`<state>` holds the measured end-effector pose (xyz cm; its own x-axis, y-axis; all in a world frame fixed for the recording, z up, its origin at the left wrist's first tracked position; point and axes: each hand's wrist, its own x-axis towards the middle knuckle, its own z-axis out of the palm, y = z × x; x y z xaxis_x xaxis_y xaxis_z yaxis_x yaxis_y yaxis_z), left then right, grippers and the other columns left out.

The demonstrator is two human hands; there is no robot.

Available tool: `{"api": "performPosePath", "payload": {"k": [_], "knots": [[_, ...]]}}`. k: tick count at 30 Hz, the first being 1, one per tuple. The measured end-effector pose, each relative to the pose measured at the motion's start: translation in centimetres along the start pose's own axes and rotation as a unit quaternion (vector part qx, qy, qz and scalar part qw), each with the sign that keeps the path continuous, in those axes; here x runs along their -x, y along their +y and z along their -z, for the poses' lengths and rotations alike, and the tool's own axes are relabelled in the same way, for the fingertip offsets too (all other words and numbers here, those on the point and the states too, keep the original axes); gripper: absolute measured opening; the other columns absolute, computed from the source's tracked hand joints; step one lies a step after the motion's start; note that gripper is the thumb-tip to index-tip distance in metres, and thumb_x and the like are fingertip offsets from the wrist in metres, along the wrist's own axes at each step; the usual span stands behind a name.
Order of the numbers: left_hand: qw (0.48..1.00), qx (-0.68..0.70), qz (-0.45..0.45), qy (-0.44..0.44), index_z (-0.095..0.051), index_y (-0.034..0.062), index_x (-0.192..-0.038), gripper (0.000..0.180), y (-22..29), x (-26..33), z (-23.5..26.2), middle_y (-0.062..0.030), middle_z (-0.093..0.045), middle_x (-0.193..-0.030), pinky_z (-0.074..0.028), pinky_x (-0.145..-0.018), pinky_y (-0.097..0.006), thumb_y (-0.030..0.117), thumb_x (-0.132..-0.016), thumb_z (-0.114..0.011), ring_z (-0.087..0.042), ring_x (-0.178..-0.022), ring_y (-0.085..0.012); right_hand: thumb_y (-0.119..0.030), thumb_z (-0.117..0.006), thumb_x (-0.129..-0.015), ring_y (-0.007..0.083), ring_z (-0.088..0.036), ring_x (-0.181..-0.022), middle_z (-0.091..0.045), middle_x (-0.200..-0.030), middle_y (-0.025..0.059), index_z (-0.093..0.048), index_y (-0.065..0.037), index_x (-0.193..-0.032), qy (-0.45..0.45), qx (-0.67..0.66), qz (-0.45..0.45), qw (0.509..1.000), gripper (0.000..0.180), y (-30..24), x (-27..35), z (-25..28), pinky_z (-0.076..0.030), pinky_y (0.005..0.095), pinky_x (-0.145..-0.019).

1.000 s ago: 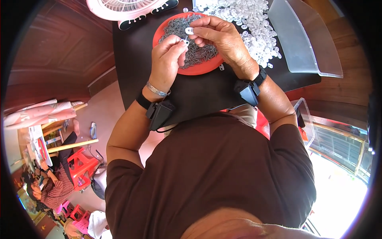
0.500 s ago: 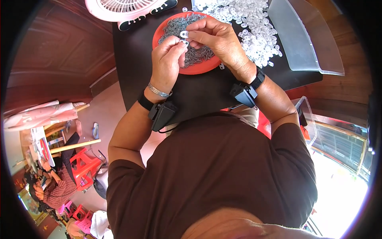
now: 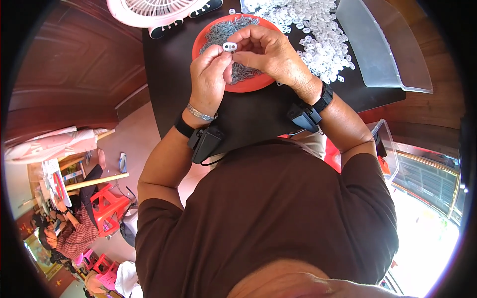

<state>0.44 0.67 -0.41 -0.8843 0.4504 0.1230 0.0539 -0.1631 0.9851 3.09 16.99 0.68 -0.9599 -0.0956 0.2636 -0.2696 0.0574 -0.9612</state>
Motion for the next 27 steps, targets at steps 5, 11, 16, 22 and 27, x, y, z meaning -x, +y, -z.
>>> {"api": "performPosePath", "payload": {"k": [5,11,16,22,27], "knots": [[1.000,-0.008,0.025,0.008,-0.058,0.0014,-0.089,0.022,0.2,0.2,-0.1,-0.0009,-0.054,-0.064,-0.036,-0.047,-0.019,0.021,-0.091,-0.047,-0.050,-0.053,-0.0068,-0.005,-0.069,-0.078,0.0077,-0.060,-0.077,-0.063,-0.080,0.0011,-0.061,-0.002,-0.099,-0.008,0.027,0.027,0.999,0.022,-0.2,-0.1,0.0,-0.050,0.0215,-0.072],[0.998,0.002,0.063,-0.001,-0.059,0.0007,-0.092,0.029,0.5,0.1,0.2,-0.0025,-0.054,-0.062,-0.036,-0.047,-0.019,0.027,-0.091,-0.046,-0.051,-0.052,-0.0083,-0.004,-0.069,-0.076,0.0078,-0.060,-0.075,-0.063,-0.079,0.0018,-0.062,-0.002,-0.098,-0.036,0.058,0.023,0.997,0.023,-1.0,0.2,0.1,-0.049,0.0225,-0.070],[0.998,-0.005,0.058,0.008,-0.059,0.0002,-0.092,0.028,0.4,0.1,0.2,-0.0027,-0.054,-0.060,-0.036,-0.047,-0.019,0.026,-0.091,-0.047,-0.051,-0.051,-0.0091,-0.005,-0.071,-0.075,0.0088,-0.060,-0.074,-0.063,-0.078,0.0030,-0.062,-0.003,-0.097,-0.017,0.084,0.071,0.994,0.024,-0.5,0.2,-0.1,-0.050,0.0232,-0.068],[0.999,-0.002,0.048,0.009,-0.059,-0.0011,-0.093,0.029,0.3,0.2,0.0,-0.0042,-0.056,-0.063,-0.037,-0.046,-0.020,0.025,-0.091,-0.047,-0.052,-0.050,-0.0104,-0.011,-0.076,-0.072,0.0150,-0.062,-0.075,-0.062,-0.082,0.0062,-0.062,-0.005,-0.101,0.017,0.270,0.198,0.942,0.033,-0.3,0.2,-0.6,-0.051,0.0260,-0.067],[0.999,0.002,0.050,0.015,-0.059,-0.0027,-0.093,0.029,0.1,0.1,0.2,-0.0059,-0.058,-0.065,-0.037,-0.046,-0.020,0.024,-0.090,-0.048,-0.053,-0.050,-0.0116,-0.013,-0.076,-0.072,0.0176,-0.063,-0.071,-0.061,-0.079,0.0064,-0.062,-0.005,-0.099,0.018,0.292,0.218,0.931,0.031,-0.8,0.5,-0.7,-0.051,0.0274,-0.063]]}}
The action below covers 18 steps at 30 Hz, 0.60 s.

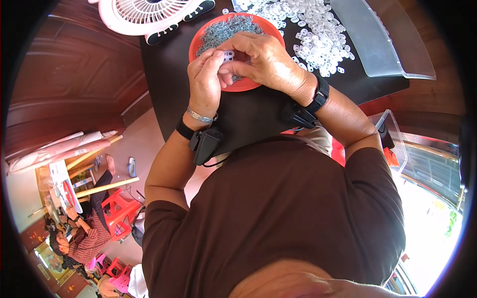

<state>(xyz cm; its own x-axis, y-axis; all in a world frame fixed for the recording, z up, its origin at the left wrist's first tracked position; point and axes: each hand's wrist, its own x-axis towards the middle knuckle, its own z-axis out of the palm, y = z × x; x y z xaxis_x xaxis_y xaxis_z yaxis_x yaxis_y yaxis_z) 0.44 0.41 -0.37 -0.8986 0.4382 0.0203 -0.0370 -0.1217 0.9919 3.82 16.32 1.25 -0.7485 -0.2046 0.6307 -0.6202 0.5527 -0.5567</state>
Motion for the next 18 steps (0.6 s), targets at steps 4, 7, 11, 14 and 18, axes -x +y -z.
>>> {"api": "performPosePath", "payload": {"k": [4,7,11,14,18], "knots": [[1.000,0.001,-0.022,-0.004,-0.058,-0.0012,-0.085,0.025,0.04,-0.04,-0.26,-0.0037,-0.055,-0.060,-0.036,-0.046,-0.020,0.022,-0.089,-0.049,-0.050,-0.050,-0.0097,-0.012,-0.074,-0.075,0.0171,-0.064,-0.071,-0.064,-0.079,0.0064,-0.062,-0.005,-0.097,-0.001,-0.017,-0.002,1.000,0.026,0.49,0.17,0.12,-0.051,0.0262,-0.062],[0.999,0.004,-0.033,0.000,-0.056,0.0013,-0.076,0.024,0.40,0.15,-0.39,-0.0017,-0.052,-0.057,-0.034,-0.046,-0.020,0.019,-0.090,-0.050,-0.046,-0.048,-0.0074,-0.011,-0.072,-0.077,0.0164,-0.066,-0.072,-0.066,-0.079,0.0067,-0.063,-0.004,-0.096,-0.017,-0.031,-0.021,0.999,0.022,0.50,0.23,0.02,-0.052,0.0253,-0.062],[0.999,0.022,-0.034,-0.014,-0.055,0.0014,-0.074,0.023,0.57,0.32,-0.42,-0.0025,-0.052,-0.058,-0.033,-0.046,-0.020,0.018,-0.089,-0.051,-0.046,-0.049,-0.0077,-0.010,-0.071,-0.078,0.0161,-0.067,-0.071,-0.067,-0.076,0.0066,-0.063,-0.003,-0.093,-0.034,-0.023,-0.032,0.999,0.018,0.17,0.20,0.23,-0.052,0.0243,-0.062],[0.999,0.010,-0.044,-0.011,-0.055,0.0012,-0.074,0.025,0.45,0.47,-0.59,-0.0020,-0.051,-0.057,-0.033,-0.045,-0.021,0.019,-0.090,-0.050,-0.045,-0.048,-0.0076,-0.008,-0.070,-0.079,0.0158,-0.067,-0.070,-0.067,-0.075,0.0068,-0.063,-0.003,-0.091,-0.031,-0.032,-0.029,0.999,0.016,0.08,0.34,0.27,-0.052,0.0241,-0.061],[0.998,-0.028,-0.046,-0.018,-0.059,-0.0025,-0.086,0.027,0.27,0.56,-0.50,-0.0052,-0.057,-0.066,-0.035,-0.045,-0.019,0.021,-0.091,-0.046,-0.050,-0.051,-0.0095,-0.007,-0.070,-0.078,0.0159,-0.066,-0.068,-0.066,-0.075,0.0074,-0.064,-0.003,-0.090,-0.010,-0.025,-0.022,0.999,0.014,0.21,0.55,0.22,-0.051,0.0247,-0.059]]}}
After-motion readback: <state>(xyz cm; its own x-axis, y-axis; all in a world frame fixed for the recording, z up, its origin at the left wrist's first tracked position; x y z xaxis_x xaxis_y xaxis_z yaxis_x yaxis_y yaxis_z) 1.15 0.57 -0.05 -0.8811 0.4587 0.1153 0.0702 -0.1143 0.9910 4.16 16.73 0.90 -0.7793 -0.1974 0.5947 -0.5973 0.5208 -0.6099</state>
